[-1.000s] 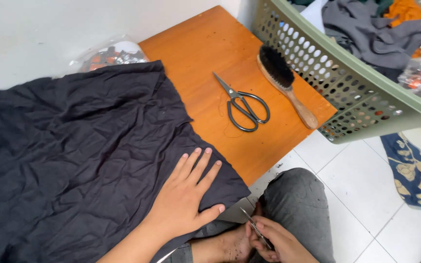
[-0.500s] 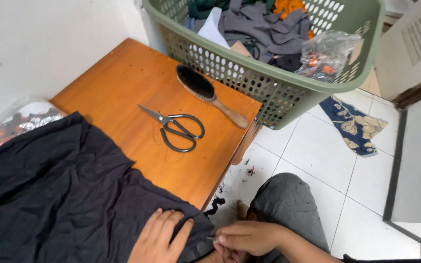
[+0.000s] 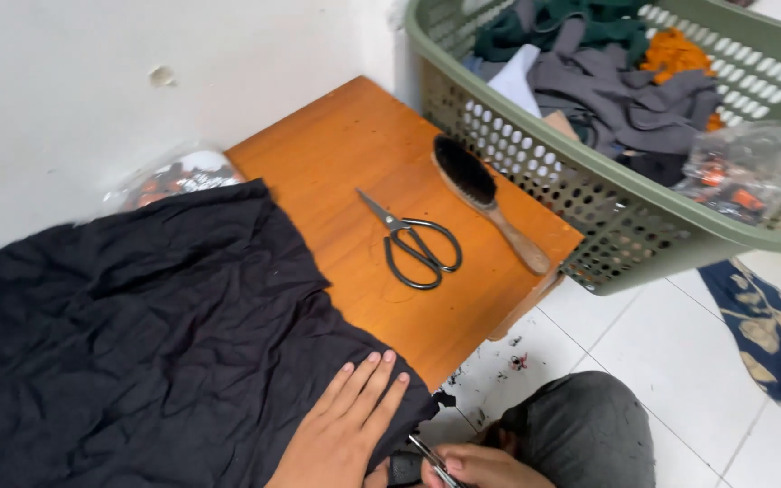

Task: Cutting and trimming a piece of black fabric on a wooden table using scissors.

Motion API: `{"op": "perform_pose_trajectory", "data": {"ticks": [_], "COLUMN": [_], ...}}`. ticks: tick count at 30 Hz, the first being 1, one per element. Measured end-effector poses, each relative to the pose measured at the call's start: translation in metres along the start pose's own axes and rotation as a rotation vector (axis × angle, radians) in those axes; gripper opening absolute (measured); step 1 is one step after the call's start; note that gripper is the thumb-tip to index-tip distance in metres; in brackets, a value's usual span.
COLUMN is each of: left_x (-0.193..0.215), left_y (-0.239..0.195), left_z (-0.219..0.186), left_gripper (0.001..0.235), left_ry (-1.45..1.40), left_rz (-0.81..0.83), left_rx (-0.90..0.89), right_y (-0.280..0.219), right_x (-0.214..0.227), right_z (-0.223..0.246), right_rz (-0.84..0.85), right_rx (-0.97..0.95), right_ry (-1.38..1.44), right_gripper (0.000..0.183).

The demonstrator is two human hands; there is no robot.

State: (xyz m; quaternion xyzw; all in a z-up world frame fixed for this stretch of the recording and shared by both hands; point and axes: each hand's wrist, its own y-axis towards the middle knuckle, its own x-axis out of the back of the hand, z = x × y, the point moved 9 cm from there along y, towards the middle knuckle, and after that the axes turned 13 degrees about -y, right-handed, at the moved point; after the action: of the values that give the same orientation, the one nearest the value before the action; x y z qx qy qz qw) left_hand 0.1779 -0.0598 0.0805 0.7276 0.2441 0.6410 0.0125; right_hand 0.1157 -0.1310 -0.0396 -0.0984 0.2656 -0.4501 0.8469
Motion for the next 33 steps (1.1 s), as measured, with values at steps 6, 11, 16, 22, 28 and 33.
{"op": "perform_pose_trajectory", "data": {"ticks": [6,11,16,22,28,33], "left_x": [0.003,0.007,-0.003,0.077,0.106,0.078], "left_y": [0.002,0.002,0.002,0.016,0.032,0.022], "left_z": [0.000,-0.008,-0.016,0.000,0.144,0.310], "left_gripper": [0.086,0.064,0.059,0.046,0.013,0.043], "left_ry": [-0.252,-0.316,-0.465,-0.463,0.012,0.371], "left_rz": [0.153,0.100,0.170,-0.252,-0.462,-0.241], "left_rx": [0.074,0.069,0.032,0.050,0.277,0.654], "right_y": [0.000,-0.004,-0.016,0.007,-0.010,0.059], "right_x": [0.007,0.014,0.031,0.089,0.038,0.137], "right_z": [-0.009,0.021,0.056,-0.044,-0.006,-0.124], "right_rz": [0.020,-0.032,-0.319,-1.068,-1.171,-0.764], "right_rx": [0.004,0.249,0.842,0.451,0.174,-0.138], "right_ry": [0.120,0.134,0.327,0.259,0.197,0.187], "right_gripper": [0.035,0.039,0.031,0.037,0.042,0.023]}}
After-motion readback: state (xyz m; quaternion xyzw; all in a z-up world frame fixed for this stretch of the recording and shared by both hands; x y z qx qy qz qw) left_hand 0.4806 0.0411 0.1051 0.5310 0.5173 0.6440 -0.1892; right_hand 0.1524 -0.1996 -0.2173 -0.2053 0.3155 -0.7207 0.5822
